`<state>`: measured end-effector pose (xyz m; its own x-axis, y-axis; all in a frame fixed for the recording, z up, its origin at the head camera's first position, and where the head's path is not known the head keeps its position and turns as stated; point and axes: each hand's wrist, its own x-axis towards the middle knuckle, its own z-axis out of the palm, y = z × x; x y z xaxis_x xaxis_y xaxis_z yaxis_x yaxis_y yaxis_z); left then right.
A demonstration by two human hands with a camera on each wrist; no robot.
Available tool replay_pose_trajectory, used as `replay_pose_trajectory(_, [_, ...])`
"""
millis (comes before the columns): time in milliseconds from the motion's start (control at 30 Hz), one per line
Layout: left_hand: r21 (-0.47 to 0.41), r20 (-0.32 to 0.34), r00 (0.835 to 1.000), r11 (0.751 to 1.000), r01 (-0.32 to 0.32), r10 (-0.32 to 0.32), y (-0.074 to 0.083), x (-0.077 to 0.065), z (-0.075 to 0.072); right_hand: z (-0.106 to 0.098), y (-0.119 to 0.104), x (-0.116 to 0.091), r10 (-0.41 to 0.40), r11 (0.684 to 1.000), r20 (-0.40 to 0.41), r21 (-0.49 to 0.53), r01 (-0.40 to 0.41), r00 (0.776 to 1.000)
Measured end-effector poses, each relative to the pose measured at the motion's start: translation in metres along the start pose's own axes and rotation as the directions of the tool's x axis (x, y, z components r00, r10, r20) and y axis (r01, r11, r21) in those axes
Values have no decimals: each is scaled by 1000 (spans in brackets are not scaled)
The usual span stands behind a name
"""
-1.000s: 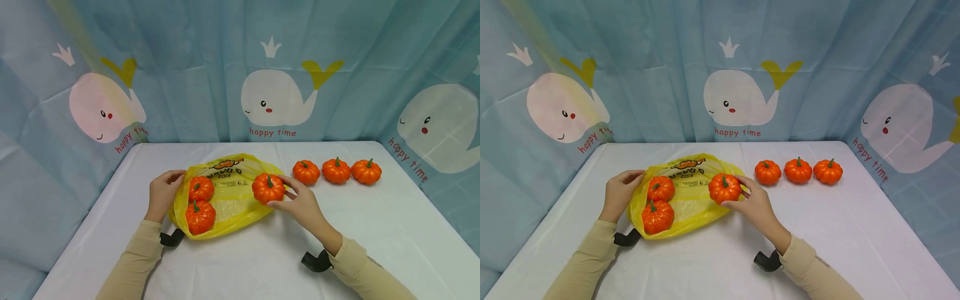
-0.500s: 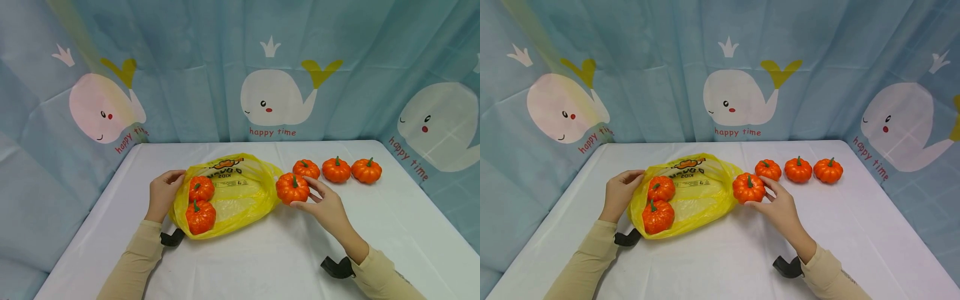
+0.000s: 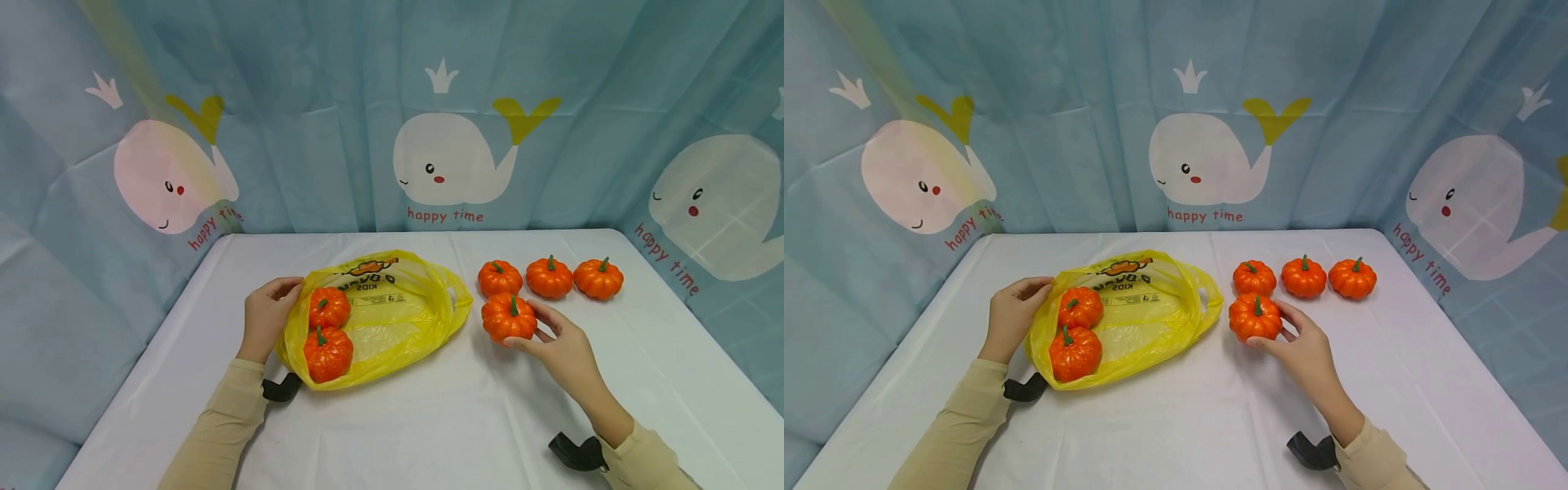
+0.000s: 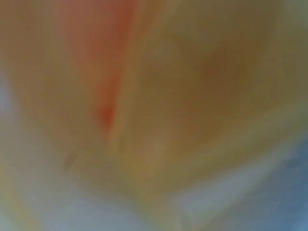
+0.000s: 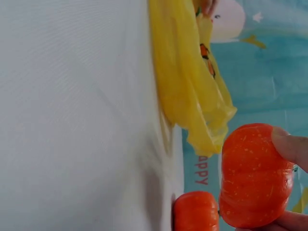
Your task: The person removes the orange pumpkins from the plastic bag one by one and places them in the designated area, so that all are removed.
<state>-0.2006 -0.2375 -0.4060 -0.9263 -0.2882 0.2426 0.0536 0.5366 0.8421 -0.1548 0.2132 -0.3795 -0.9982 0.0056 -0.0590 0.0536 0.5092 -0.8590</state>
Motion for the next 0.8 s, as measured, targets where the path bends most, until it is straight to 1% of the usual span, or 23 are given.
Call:
replay_pose_trajectory(267, [-7, -3, 1000, 1000, 0, 0, 1, 0, -1, -5, 12, 3, 31, 999, 17, -29, -30, 999])
replay_pose_trajectory(533, [-2, -5, 1000, 1000, 13, -13, 1, 0, -1, -12, 20, 8, 91, 995, 60, -57, -88, 994])
replay_pose_trajectory(700, [4, -3, 1000, 1000, 24, -24, 2, 0, 0, -12, 25, 10, 134, 989, 90, -83, -126, 987])
replay_pose_trajectory(800, [9, 0, 999, 999, 34, -34, 2, 0, 0, -11, 28, 11, 139, 987, 93, -92, -131, 986])
